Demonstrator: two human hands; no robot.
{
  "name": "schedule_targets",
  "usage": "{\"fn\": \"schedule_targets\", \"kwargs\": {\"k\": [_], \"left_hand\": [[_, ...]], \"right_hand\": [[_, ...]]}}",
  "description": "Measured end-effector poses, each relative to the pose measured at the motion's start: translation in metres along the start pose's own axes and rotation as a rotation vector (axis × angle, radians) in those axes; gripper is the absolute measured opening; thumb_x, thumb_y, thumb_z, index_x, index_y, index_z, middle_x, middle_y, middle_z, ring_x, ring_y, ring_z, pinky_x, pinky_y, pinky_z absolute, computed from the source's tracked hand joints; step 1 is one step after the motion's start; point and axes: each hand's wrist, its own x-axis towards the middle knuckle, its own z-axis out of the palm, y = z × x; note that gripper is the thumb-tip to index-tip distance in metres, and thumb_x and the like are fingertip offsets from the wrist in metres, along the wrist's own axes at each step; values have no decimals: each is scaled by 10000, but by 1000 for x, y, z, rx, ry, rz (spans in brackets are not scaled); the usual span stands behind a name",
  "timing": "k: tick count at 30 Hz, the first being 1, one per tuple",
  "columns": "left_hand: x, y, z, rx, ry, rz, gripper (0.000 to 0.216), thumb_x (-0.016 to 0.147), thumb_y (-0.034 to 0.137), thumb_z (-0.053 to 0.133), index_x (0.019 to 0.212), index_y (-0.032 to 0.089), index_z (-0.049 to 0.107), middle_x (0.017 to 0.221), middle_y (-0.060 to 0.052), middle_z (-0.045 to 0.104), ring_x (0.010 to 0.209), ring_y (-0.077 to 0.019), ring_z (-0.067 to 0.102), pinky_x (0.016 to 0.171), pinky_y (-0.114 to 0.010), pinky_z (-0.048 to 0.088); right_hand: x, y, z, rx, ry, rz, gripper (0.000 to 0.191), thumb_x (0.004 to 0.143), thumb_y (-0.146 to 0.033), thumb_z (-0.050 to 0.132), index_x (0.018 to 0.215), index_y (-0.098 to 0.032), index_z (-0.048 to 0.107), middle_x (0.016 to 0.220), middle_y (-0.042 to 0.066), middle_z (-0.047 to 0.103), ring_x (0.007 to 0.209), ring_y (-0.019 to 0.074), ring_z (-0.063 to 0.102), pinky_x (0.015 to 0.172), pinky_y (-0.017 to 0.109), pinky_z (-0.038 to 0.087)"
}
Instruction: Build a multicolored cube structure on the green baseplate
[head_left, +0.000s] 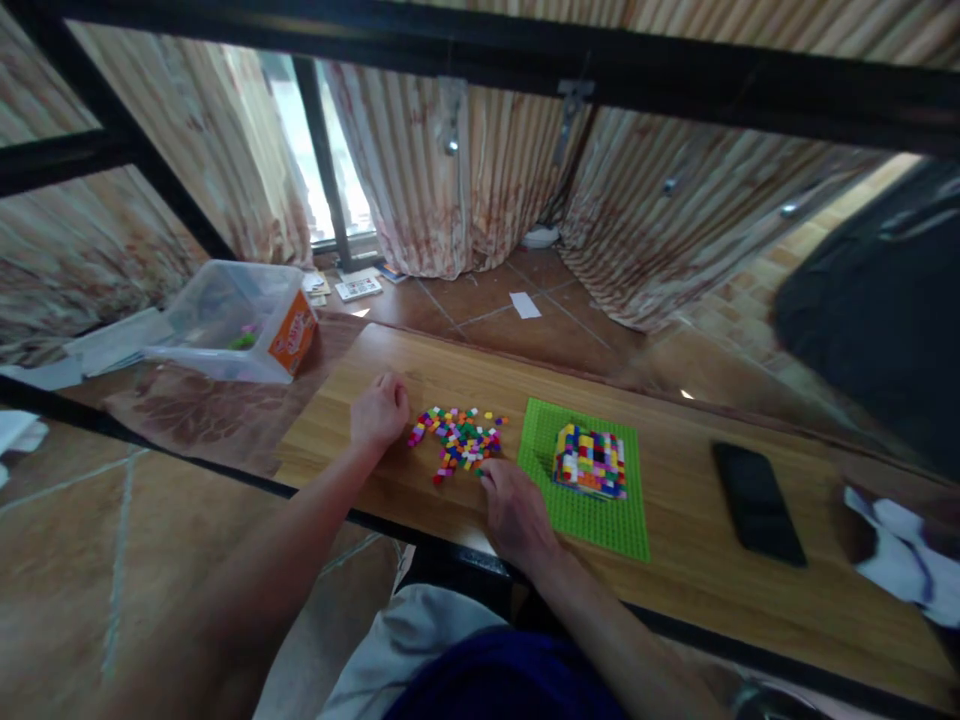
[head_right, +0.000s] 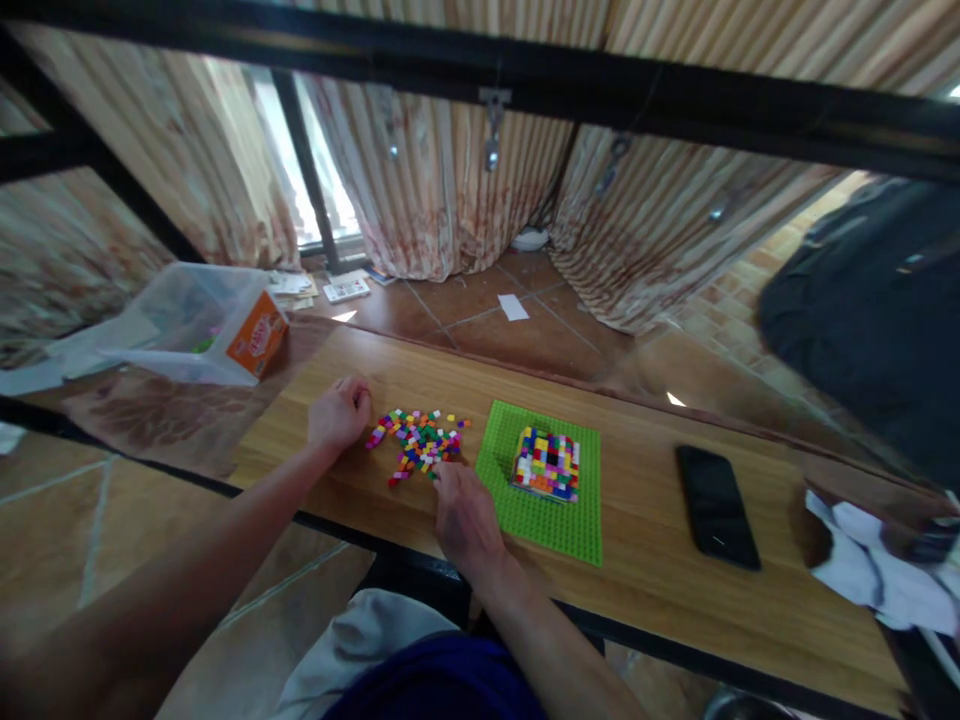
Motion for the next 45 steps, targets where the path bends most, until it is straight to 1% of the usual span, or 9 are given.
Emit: {"fn": "schedule_targets", "kwargs": {"k": [8, 12, 17, 23, 27, 31, 35, 39, 45], "left_hand": [[5, -1, -3, 21, 10, 3, 237, 917, 274, 420, 948, 196, 641, 977, -81, 695, 882, -240, 647, 641, -308, 395], [6, 2, -7, 45, -9, -29, 268, 915, 303, 419, 997, 195, 650, 1010, -89, 700, 888, -258, 651, 650, -318, 413], [8, 2, -7, 50, -1, -26, 276, 901, 316, 424, 1000, 196, 652, 1015, -93, 701, 880, -269, 652, 652, -324, 433], [8, 2, -8, 44, 15, -12, 273, 893, 310, 430, 1002, 191, 650, 1014, -100, 702, 887, -270, 652, 665, -326, 435], [7, 3, -9, 59, 0, -36, 271, 899, 312, 431, 1002, 193, 652, 1019, -99, 703, 879, -263, 650, 662, -320, 428], [7, 3, -9, 54, 1, -42, 270, 902, 310, 430, 1003, 197, 654, 1008, -100, 704, 875, -262, 649, 654, -322, 425], [7, 1, -8, 50, 19, -29, 269, 909, 312, 425, 1002, 205, 653, 1020, -97, 701, 865, -248, 649, 652, -313, 424], [7, -1, -7, 47, 13, 0, 260, 908, 304, 424, 986, 199, 649, 1009, -99, 700, 892, -248, 650, 673, -310, 428], [7, -1, -6, 34, 27, 8, 255, 908, 304, 427, 980, 198, 648, 991, -97, 699, 886, -244, 648, 683, -311, 432]], "right_hand": [[8, -1, 5, -137, -56, 100, 239, 959, -107, 423, 1059, -151, 635, 966, 89, 686, 910, 205, 608, 801, 309, 476], [18, 1, 0, -229, -48, 123, 208, 932, -85, 471, 1007, -159, 651, 965, 96, 684, 923, 204, 614, 801, 308, 489], [23, 3, -5, -218, -39, 173, 165, 904, -94, 528, 975, -171, 656, 967, 86, 689, 904, 203, 625, 802, 315, 504], [14, -10, -21, 39, 48, 68, 196, 947, -129, 499, 884, -198, 671, 901, 42, 692, 874, 149, 639, 799, 261, 505], [5, -11, -60, 289, 286, 72, 181, 952, -188, 522, 930, -213, 700, 972, 48, 715, 928, 139, 662, 836, 258, 524], [-1, 19, -104, 297, 441, 217, 190, 943, -262, 534, 983, -218, 714, 986, 58, 721, 921, 165, 668, 849, 320, 534], [-4, 67, -132, 322, 547, 361, 218, 914, -318, 554, 963, -189, 723, 935, 81, 711, 845, 188, 669, 764, 328, 536], [-2, 97, -140, 266, 554, 403, 207, 865, -334, 603, 923, -186, 736, 897, 76, 722, 825, 194, 661, 769, 339, 521], [13, 106, -132, 309, 465, 387, 205, 860, -331, 589, 888, -204, 748, 927, 62, 746, 871, 188, 676, 781, 327, 522]]}}
